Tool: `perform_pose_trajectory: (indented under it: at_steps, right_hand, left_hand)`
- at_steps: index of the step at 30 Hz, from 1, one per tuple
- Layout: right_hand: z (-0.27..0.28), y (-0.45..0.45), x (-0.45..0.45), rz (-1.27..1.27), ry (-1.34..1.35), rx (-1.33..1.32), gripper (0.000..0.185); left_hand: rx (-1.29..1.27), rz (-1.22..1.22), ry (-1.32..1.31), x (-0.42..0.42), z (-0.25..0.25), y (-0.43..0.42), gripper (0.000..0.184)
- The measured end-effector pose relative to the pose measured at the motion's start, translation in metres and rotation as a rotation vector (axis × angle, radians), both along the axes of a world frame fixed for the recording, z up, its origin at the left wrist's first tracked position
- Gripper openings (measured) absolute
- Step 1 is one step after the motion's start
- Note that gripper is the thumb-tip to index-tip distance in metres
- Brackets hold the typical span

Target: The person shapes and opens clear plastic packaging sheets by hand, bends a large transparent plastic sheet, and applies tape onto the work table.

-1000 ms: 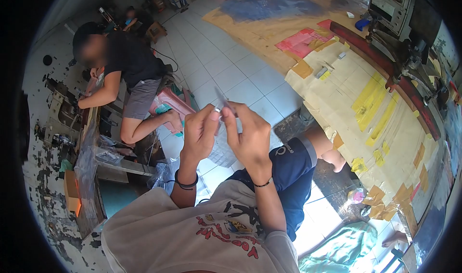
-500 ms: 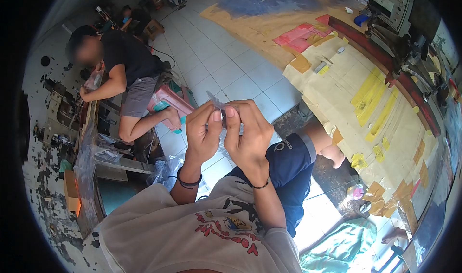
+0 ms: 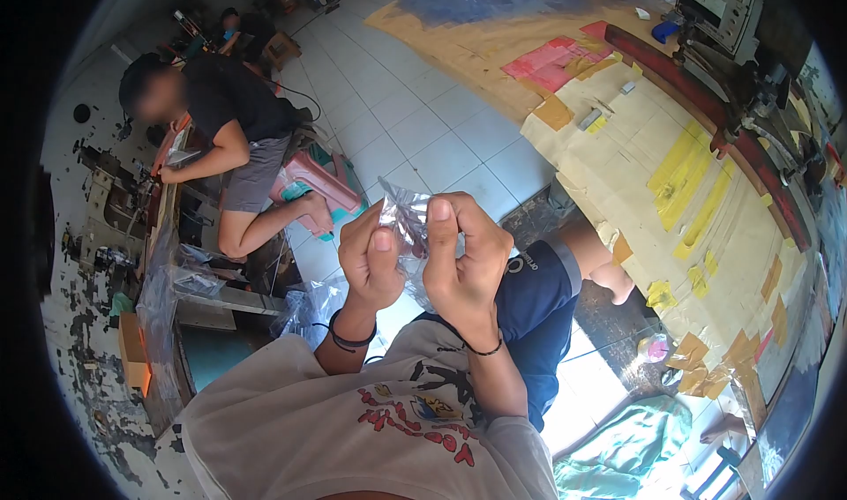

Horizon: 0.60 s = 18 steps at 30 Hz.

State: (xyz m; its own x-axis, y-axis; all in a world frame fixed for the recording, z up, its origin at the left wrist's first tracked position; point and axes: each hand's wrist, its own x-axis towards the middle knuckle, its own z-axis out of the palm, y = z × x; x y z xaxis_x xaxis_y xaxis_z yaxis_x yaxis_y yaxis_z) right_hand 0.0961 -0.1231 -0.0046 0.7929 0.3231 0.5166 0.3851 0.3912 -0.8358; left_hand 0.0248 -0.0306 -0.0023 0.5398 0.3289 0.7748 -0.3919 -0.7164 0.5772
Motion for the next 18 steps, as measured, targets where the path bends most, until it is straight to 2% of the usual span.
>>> perform_pose_trajectory:
  at_steps: [4,7,10,13,17,18]
  right_hand:
    - [0.001,0.001,-0.004,0.011,0.036,-0.004,0.022]
    - [-0.002,0.007,-0.003,0.01,-0.048,0.061,0.019]
    - [0.001,0.009,-0.001,-0.07,-0.178,0.034,0.011]
    - [0.003,0.012,0.005,-0.135,-0.448,0.015,0.007]
    - [0.003,0.017,0.0,-0.084,-0.456,0.044,0.012]
    - [0.003,0.017,0.001,-0.08,-0.455,0.045,0.013]
  left_hand:
    - [-0.028,0.012,-0.028,-0.002,-0.004,0.001,0.038]
    - [-0.187,0.017,-0.037,-0.004,-0.004,-0.005,0.039]
    - [-0.231,-0.045,0.076,-0.013,-0.005,0.003,0.037]
    - [-0.33,-0.068,0.058,-0.008,0.009,-0.005,0.036]
    - [-0.255,0.1,0.176,-0.015,0.006,0.006,0.033]
    - [-0.17,0.152,0.176,-0.017,0.005,0.008,0.03]
